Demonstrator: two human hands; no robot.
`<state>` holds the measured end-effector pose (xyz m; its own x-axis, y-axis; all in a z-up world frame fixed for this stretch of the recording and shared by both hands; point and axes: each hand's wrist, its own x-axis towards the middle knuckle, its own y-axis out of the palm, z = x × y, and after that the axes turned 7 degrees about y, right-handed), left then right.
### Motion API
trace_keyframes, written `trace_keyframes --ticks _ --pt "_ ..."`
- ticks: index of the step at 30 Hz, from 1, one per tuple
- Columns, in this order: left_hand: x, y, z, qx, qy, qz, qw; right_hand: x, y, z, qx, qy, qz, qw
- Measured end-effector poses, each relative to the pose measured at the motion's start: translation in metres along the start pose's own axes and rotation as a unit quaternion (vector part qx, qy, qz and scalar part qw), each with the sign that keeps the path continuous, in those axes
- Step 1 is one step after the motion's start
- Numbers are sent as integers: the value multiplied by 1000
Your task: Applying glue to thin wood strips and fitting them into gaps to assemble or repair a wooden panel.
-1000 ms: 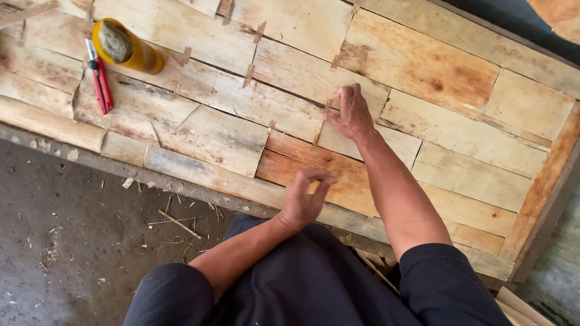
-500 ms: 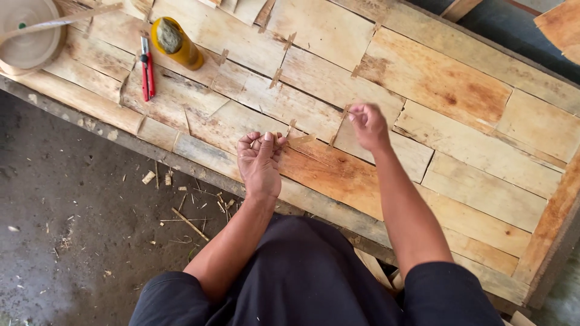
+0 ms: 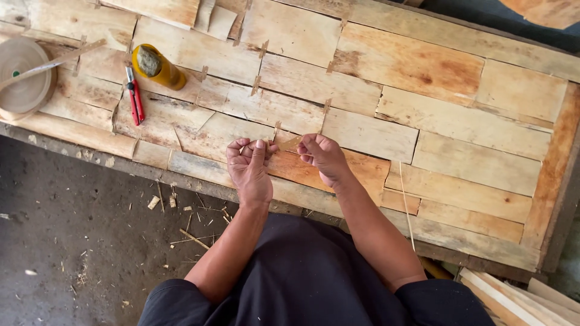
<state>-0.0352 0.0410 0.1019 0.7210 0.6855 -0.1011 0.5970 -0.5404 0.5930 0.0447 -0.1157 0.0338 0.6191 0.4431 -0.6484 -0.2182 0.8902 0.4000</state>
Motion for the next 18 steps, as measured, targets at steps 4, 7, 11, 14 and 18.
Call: trace_keyframes --ticks 4,7,11,14,18 --pt "-3 1 -2 14 -7 10 1000 -4 4 -1 -5 -18 10 1000" --pt "-6 -3 1 20 -8 12 1000 -5 4 -6 26 -11 6 1000" --pt "-6 -5 1 16 22 18 999 -4 2 -12 6 -50 3 999" --pt "-11 3 -6 49 52 16 997 -8 0 -20 20 -108 -14 994" --pt "-16 7 0 91 110 59 988 -25 3 -23 25 -162 -94 982"
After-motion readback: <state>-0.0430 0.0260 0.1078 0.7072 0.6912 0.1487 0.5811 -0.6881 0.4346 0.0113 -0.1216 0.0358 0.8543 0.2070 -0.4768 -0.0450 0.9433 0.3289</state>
